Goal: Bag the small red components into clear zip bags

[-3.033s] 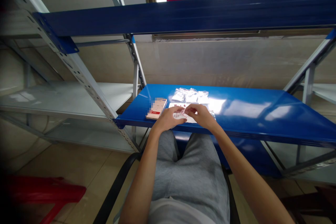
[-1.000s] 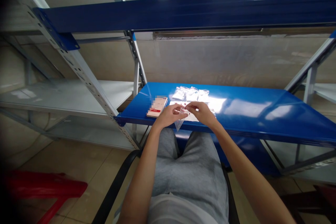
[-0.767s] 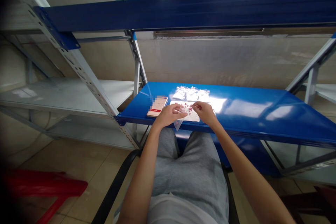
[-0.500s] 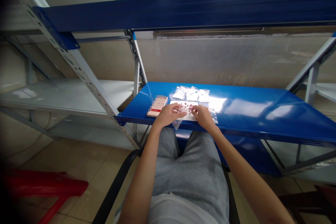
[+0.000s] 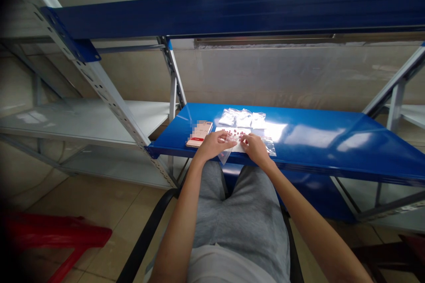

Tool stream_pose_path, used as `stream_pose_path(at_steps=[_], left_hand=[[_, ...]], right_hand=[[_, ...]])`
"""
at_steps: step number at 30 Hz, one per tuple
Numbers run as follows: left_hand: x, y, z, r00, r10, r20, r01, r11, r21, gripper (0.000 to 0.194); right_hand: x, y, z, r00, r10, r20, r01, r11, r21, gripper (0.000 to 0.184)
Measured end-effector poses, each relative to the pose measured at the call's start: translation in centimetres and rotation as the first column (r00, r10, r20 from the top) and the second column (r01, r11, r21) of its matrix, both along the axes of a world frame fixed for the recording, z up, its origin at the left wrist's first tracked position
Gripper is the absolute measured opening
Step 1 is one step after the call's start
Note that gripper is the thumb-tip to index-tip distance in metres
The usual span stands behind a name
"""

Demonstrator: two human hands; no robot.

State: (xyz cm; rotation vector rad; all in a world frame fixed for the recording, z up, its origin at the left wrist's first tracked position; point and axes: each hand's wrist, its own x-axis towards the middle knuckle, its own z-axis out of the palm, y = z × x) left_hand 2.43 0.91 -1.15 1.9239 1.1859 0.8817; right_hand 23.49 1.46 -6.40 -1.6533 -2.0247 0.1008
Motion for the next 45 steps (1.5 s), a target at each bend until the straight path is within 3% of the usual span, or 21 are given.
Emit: stream_pose_path(at_steps=[7, 13, 17, 22, 27, 34, 40, 45], left_hand=[[-0.2, -0.1, 0.2, 1.000, -0.008, 0.003, 0.008, 1.000, -0.009, 0.051], [0.0, -0.2, 0.2, 1.000, -0.014, 0.027, 0.015, 0.999, -0.028, 0.052], [0.3, -0.3, 0.2, 0.998, -0.041, 0.038, 0.041, 0.999, -0.007, 0.051], [0.3, -0.4, 0.3, 0.995, -0.081, 0.064, 0.083, 0.996, -0.035, 0.055], [0.3, -0.4, 0.5, 0.996, -0.075, 0.055, 0.078, 0.996, -0.042, 0.053], [0.0, -0.3, 0.3, 0.996, -0.064, 0.057, 0.068, 0.996, -0.062, 0.058], [-0.2, -0.1, 0.2, 0.999, -0.035, 0.037, 0.037, 0.999, -0.032, 0.052], [-0.1, -0.1, 0.1, 0.999, -0.034, 0.024, 0.035, 0.999, -0.026, 0.045]], right_hand=[[-0.1, 0.0, 0.2, 1.000, 0.001, -0.020, 0.000, 1.000, 0.024, 0.017], [0.4, -0.6, 2.4, 0.953, 0.031, -0.301, -0.011, 0.998, 0.068, 0.015], [0.1, -1.1, 4.0, 0.880, 0.150, -0.451, -0.132, 0.989, 0.072, 0.021], [-0.8, -1.6, 4.7, 0.842, 0.250, -0.478, -0.248, 0.966, 0.067, 0.024], [-0.4, -1.2, 4.3, 0.845, 0.216, -0.489, -0.208, 0.976, 0.070, 0.022], [0.5, 0.4, 2.2, 0.942, -0.002, -0.335, 0.011, 1.000, 0.024, 0.017], [-0.2, 1.1, 0.4, 0.993, -0.018, -0.116, 0.025, 0.998, 0.061, 0.018], [-0.7, 1.2, -0.1, 0.996, -0.085, -0.003, 0.085, 0.996, 0.002, 0.021]])
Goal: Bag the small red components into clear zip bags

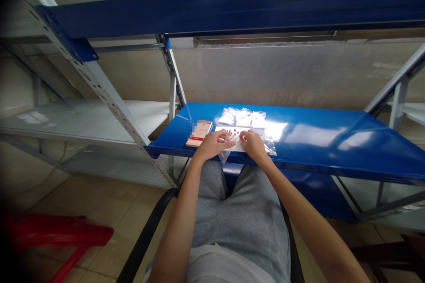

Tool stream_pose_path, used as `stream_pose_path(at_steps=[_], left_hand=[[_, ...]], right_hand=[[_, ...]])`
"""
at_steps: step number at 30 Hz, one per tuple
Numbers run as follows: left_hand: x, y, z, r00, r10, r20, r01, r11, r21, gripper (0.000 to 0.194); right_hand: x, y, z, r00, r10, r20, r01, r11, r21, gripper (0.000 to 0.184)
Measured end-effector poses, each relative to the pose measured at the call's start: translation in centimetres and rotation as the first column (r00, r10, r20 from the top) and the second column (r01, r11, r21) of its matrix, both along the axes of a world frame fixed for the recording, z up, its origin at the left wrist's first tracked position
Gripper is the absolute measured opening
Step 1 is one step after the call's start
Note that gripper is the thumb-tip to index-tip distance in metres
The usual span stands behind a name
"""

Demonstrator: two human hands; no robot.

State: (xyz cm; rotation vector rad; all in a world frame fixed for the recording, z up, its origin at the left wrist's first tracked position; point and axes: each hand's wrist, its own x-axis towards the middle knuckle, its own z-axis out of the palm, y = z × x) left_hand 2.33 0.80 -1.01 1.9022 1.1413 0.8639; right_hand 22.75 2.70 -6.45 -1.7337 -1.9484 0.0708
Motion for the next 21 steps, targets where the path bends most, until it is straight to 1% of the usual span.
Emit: stream_pose_path(at_steps=[6, 10, 12, 16, 19, 21], left_hand=[[0.0, 0.1, -0.2, 1.000, 0.010, 0.001, -0.010, 1.000, 0.003, 0.045], [-0.1, 0.2, -0.3, 1.000, 0.004, 0.000, -0.004, 1.000, 0.009, 0.047], [-0.1, 0.2, -0.3, 1.000, -0.004, 0.006, 0.004, 1.000, -0.002, 0.049], [0.0, 0.2, -0.5, 0.999, -0.030, 0.030, 0.031, 0.999, -0.025, 0.052], [0.0, 0.1, -0.5, 0.997, -0.054, 0.053, 0.056, 0.998, -0.026, 0.050], [0.0, 0.1, -0.4, 0.996, -0.071, 0.060, 0.073, 0.997, -0.031, 0.050]], right_hand=[[-0.4, -0.1, 0.1, 0.998, -0.018, 0.062, 0.020, 0.999, -0.035, 0.023], [-0.5, -0.3, 0.7, 0.999, -0.010, 0.045, 0.011, 1.000, -0.016, 0.022], [-0.4, -0.4, 1.3, 1.000, 0.013, -0.015, -0.013, 1.000, 0.018, 0.020], [0.0, -0.8, 3.2, 0.973, 0.067, -0.221, -0.054, 0.996, 0.065, 0.014], [0.1, -1.3, 4.5, 0.922, 0.181, -0.344, -0.164, 0.983, 0.078, 0.018], [-0.1, -1.7, 5.1, 0.886, 0.270, -0.378, -0.258, 0.962, 0.083, 0.022]])
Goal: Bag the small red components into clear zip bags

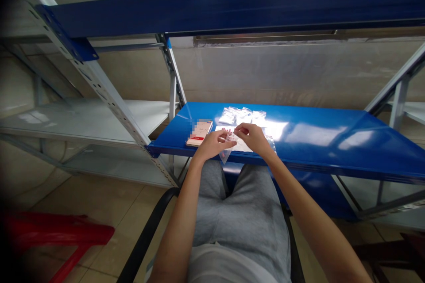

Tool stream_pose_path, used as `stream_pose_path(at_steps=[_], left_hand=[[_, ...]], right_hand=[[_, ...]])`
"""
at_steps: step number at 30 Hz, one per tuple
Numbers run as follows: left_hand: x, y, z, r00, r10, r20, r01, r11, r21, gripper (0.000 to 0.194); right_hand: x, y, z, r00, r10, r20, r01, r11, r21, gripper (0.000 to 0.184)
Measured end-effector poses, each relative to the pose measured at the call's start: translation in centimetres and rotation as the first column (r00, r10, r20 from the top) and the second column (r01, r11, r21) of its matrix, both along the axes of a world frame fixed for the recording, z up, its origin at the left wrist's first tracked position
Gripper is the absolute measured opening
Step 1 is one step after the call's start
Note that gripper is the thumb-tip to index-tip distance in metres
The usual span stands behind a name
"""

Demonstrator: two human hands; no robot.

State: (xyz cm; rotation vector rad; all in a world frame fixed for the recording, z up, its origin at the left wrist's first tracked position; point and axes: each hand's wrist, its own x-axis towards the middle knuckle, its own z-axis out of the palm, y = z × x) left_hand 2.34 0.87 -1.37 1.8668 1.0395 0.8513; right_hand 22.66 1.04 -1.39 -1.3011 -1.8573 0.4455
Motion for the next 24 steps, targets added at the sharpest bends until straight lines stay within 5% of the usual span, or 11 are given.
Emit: stream_pose_path(at_steps=[4, 12, 24], left_hand=[[-0.1, -0.1, 0.3, 1.000, -0.021, -0.003, 0.021, 0.999, 0.024, 0.046], [-0.1, -0.1, 0.2, 1.000, 0.004, -0.021, -0.003, 0.999, 0.033, 0.047], [-0.5, 0.2, 0.1, 0.995, 0.067, -0.077, -0.063, 0.997, 0.051, 0.056]], right_hand=[[-0.4, -0.3, 0.3, 0.995, 0.097, 0.032, -0.096, 0.995, -0.023, 0.027], [0.1, -0.1, 0.5, 0.999, 0.047, 0.003, -0.047, 0.998, -0.043, 0.030], [1.5, 1.7, -3.1, 0.920, -0.248, 0.304, 0.253, 0.967, 0.025, 0.018]])
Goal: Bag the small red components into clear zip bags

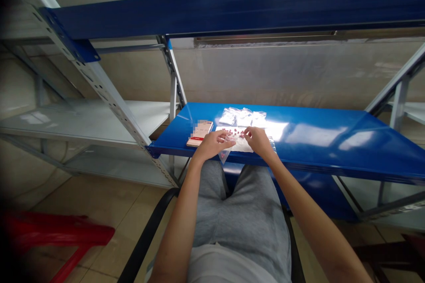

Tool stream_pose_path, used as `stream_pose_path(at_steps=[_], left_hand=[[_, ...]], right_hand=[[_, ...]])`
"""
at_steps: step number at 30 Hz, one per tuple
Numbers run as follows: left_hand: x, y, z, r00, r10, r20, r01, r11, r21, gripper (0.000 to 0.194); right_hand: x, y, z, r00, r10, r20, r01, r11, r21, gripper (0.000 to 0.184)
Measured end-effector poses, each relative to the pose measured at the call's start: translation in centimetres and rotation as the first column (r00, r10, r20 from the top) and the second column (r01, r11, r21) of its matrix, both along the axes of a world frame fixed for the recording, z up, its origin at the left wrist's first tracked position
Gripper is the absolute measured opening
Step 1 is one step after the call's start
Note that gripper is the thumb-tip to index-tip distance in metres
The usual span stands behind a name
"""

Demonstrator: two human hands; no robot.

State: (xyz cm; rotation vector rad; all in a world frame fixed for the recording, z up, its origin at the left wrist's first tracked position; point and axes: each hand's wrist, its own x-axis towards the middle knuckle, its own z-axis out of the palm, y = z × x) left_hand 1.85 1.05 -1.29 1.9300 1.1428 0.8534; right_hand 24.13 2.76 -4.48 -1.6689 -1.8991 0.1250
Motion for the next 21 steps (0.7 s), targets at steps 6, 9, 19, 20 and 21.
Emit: stream_pose_path(at_steps=[6, 9, 19, 20, 21], left_hand=[[0.0, 0.2, -0.3, 1.000, 0.000, 0.002, 0.000, 1.000, 0.012, 0.056], [0.0, 0.2, -0.5, 1.000, 0.007, 0.001, -0.007, 1.000, 0.015, 0.054], [0.2, 0.1, -0.3, 1.000, 0.006, -0.026, -0.006, 1.000, 0.009, 0.055], [0.3, 0.1, -0.3, 1.000, 0.006, -0.029, -0.006, 1.000, 0.010, 0.055], [0.3, 0.1, -0.3, 0.999, 0.006, -0.031, -0.006, 1.000, 0.011, 0.055]], right_hand=[[-0.2, 0.4, -1.3, 0.989, -0.021, 0.147, 0.025, 0.999, -0.026, 0.018], [-0.3, 0.2, -1.5, 0.982, -0.038, 0.185, 0.046, 0.998, -0.043, 0.020], [-1.0, 0.0, -1.3, 0.969, -0.077, 0.235, 0.094, 0.994, -0.063, 0.023], [-1.0, 0.0, -1.3, 0.970, -0.077, 0.229, 0.093, 0.994, -0.060, 0.023], [-1.0, 0.1, -1.3, 0.972, -0.075, 0.221, 0.089, 0.994, -0.056, 0.023]])
